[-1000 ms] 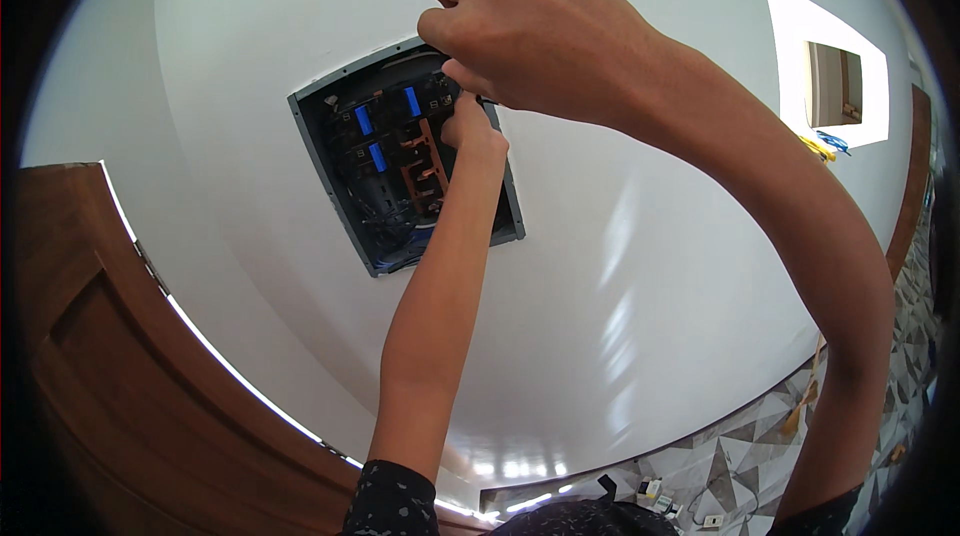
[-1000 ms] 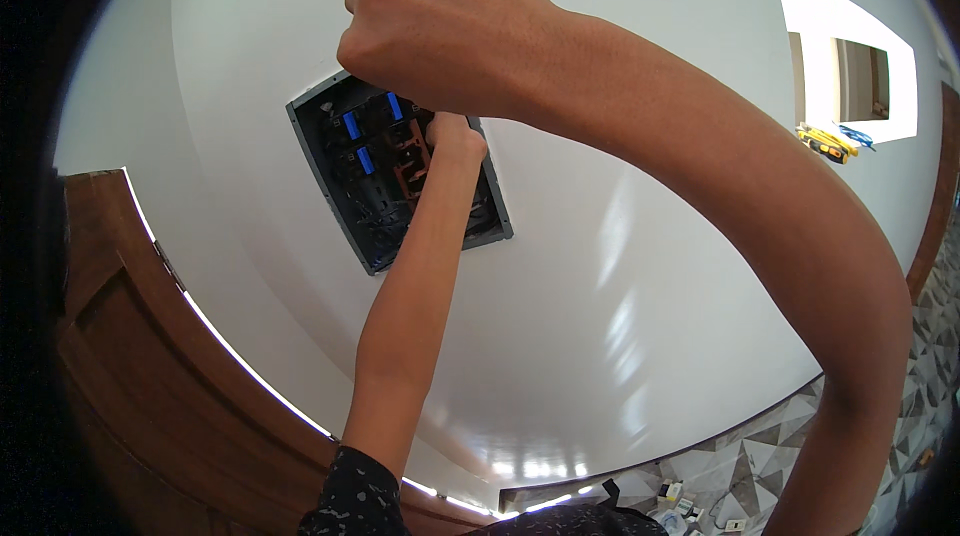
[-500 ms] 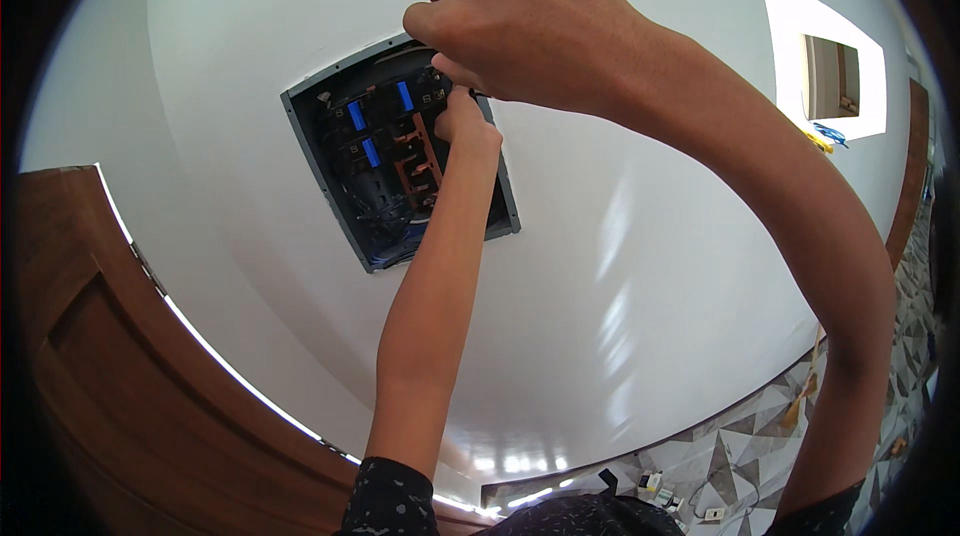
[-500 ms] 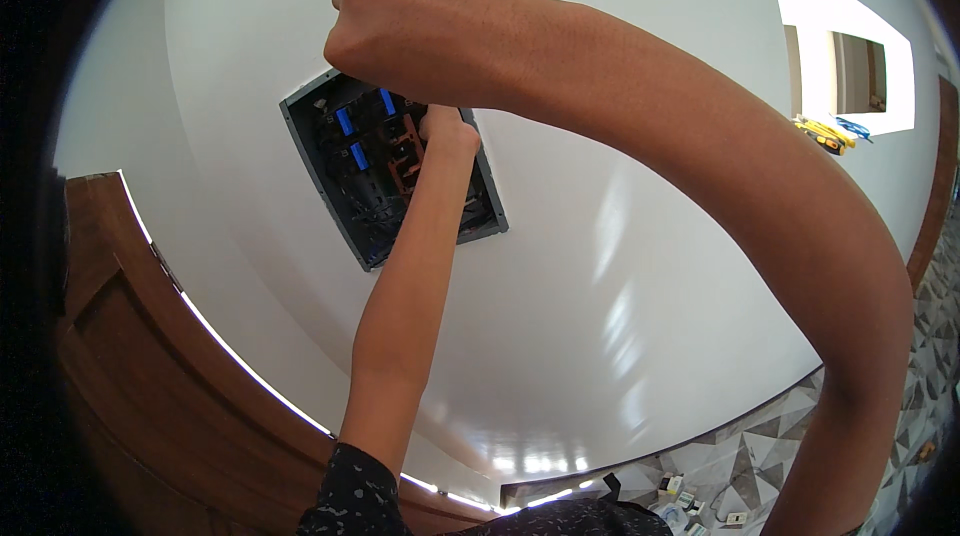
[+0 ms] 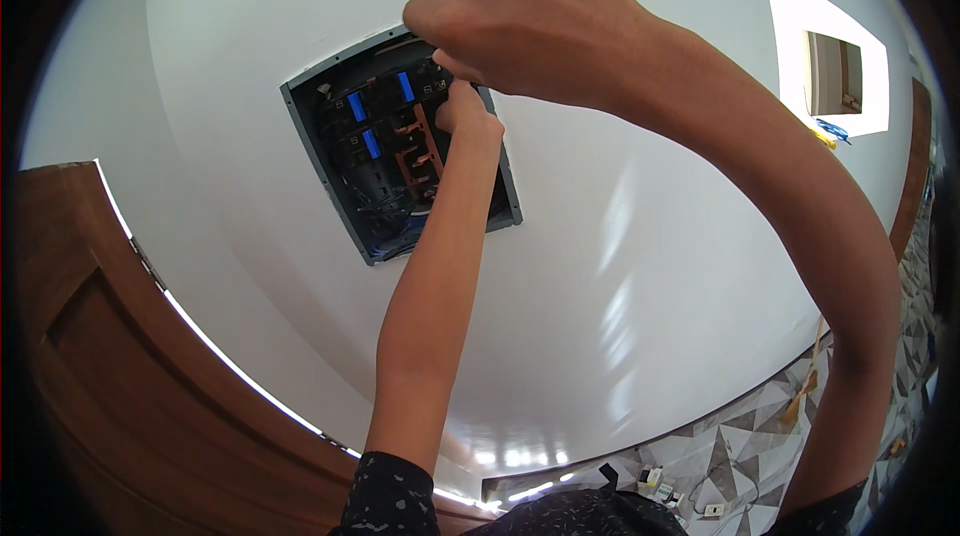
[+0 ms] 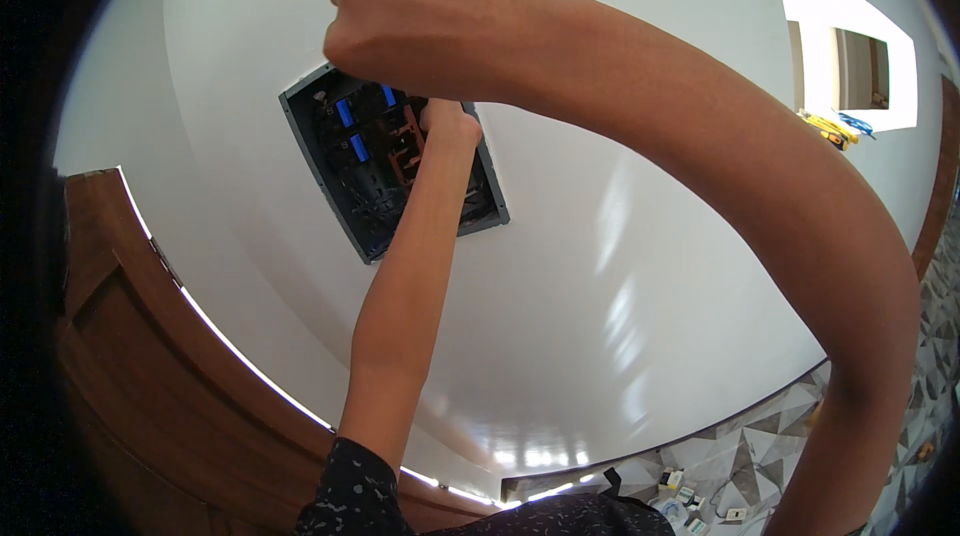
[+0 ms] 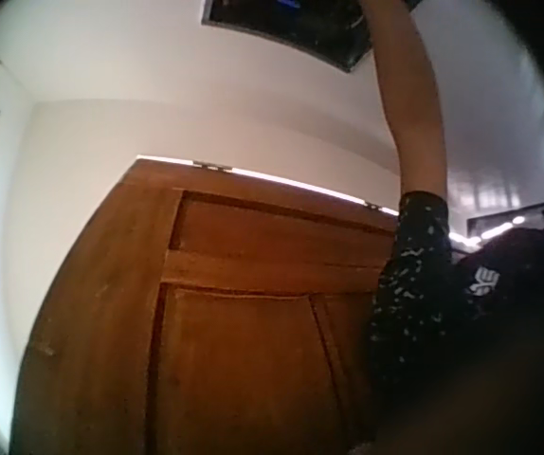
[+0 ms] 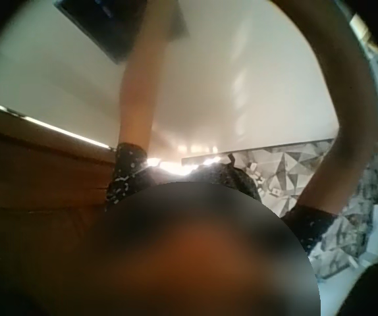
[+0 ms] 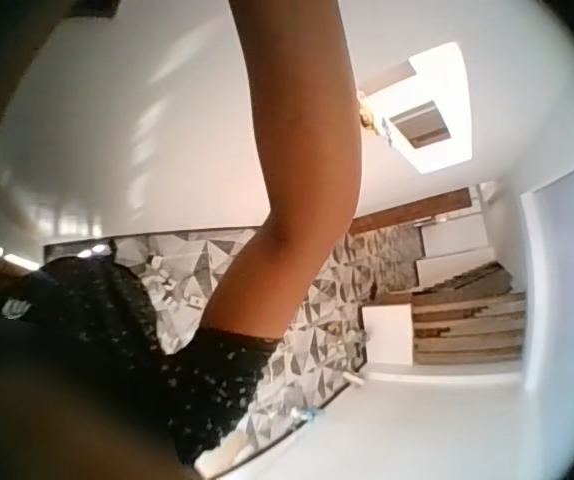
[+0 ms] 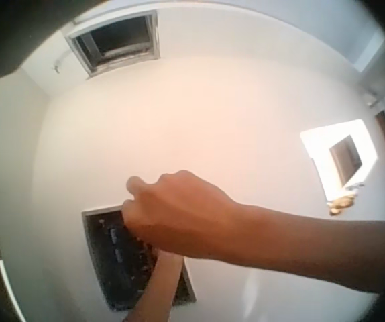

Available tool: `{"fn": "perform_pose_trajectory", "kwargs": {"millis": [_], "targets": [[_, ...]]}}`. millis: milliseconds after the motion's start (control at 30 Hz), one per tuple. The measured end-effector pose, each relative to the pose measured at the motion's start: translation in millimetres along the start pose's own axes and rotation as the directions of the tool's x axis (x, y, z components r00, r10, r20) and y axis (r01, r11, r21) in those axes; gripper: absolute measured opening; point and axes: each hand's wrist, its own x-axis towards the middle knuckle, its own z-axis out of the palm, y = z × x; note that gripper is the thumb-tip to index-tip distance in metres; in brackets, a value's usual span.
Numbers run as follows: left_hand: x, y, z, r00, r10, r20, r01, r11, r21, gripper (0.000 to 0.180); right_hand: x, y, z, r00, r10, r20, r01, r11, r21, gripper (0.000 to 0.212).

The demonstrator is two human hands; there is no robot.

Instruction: Wiring and installing a circuit breaker into an electrical panel.

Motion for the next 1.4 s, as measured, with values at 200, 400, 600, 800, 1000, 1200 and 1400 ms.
{"fn": "perform_pose_trajectory", "kwargs": {"millis": [200,400,600,800,1000,1200,1400], "targets": [[2,5,-1,1.000,-0.005,-0.017,0.005,1.000,0.006,0.065,19,-23,-2,0.998,-0.038,-0.039,0.035,0.996,-0.087,0.005],[2,0,-1,1.000,-0.028,-0.014,0.028,1.000,0.002,0.066,26,-23,5,0.997,-0.062,-0.044,0.055,0.988,-0.143,0.004],[-1,2,-1,0.999,-0.034,-0.021,0.034,0.999,-0.011,0.067,24,-20,3,1.000,0.014,-0.028,-0.018,0.991,-0.132,0.005],[3,0,7,0.999,-0.039,0.030,0.040,0.999,-0.025,0.068,22,-24,5,0.999,0.034,-0.035,-0.038,0.992,-0.122,0.007],[9,-2,4,0.996,-0.043,0.075,0.046,0.998,-0.036,0.069,20,-14,-23,0.998,-0.049,0.042,0.051,0.997,-0.049,0.009],[14,-3,-1,0.992,-0.049,0.120,0.056,0.997,-0.053,0.071,24,-10,-20,0.974,-0.186,0.132,0.186,0.982,0.013,0.019],[18,-1,-6,0.989,-0.075,0.127,0.090,0.989,-0.118,0.069,33,-14,-27,0.963,-0.192,0.188,0.179,0.980,0.083,0.018]]}}
